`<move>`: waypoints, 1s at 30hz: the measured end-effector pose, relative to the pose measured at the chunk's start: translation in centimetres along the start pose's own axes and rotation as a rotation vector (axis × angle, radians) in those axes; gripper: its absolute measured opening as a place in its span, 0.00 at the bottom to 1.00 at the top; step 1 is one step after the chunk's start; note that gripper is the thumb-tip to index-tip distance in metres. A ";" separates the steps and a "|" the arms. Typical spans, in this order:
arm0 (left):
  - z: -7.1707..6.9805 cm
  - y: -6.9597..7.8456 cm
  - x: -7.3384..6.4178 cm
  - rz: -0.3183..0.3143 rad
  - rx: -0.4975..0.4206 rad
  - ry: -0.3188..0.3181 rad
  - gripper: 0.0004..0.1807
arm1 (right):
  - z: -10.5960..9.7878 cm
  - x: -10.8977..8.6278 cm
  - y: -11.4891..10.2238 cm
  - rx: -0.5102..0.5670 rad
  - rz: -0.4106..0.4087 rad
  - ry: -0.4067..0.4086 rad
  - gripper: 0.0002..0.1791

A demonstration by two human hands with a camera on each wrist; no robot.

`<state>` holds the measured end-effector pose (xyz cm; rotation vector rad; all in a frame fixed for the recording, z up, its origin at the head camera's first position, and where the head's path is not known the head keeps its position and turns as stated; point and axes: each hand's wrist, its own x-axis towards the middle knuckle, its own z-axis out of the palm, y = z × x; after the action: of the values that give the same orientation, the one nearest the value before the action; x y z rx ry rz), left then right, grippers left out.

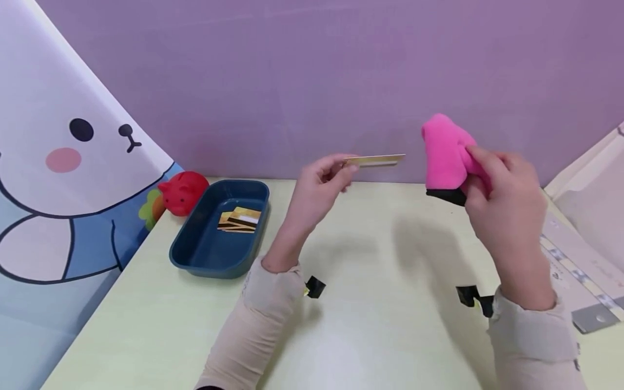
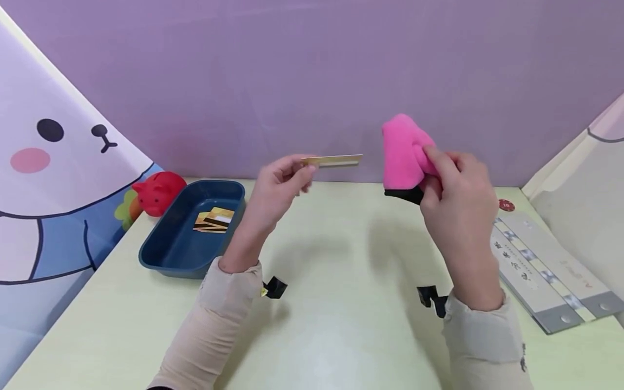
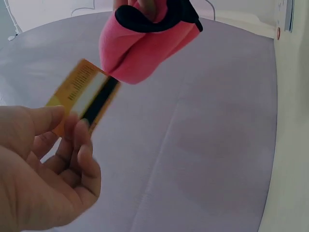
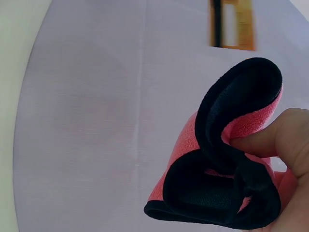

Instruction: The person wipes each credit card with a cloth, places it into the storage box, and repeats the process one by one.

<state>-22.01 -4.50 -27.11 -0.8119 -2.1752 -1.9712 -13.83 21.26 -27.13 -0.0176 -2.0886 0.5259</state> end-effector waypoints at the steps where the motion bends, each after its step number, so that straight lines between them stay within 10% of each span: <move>1: -0.1 -0.1 0.0 -0.001 0.017 0.017 0.10 | -0.1 0.0 -0.1 0.005 0.003 0.005 0.20; 17: 1.5 -1.5 0.5 -0.095 -0.076 -0.034 0.20 | -0.8 -0.3 -2.3 0.069 -0.045 0.069 0.18; 30: 4.2 -1.6 -0.5 -0.065 -0.137 0.028 0.19 | 2.1 -1.7 -4.8 0.105 -0.483 -0.107 0.18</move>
<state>-21.19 -0.72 -29.44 -0.7340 -2.0957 -2.1692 -13.67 15.78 -27.62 0.5719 -2.0680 0.3434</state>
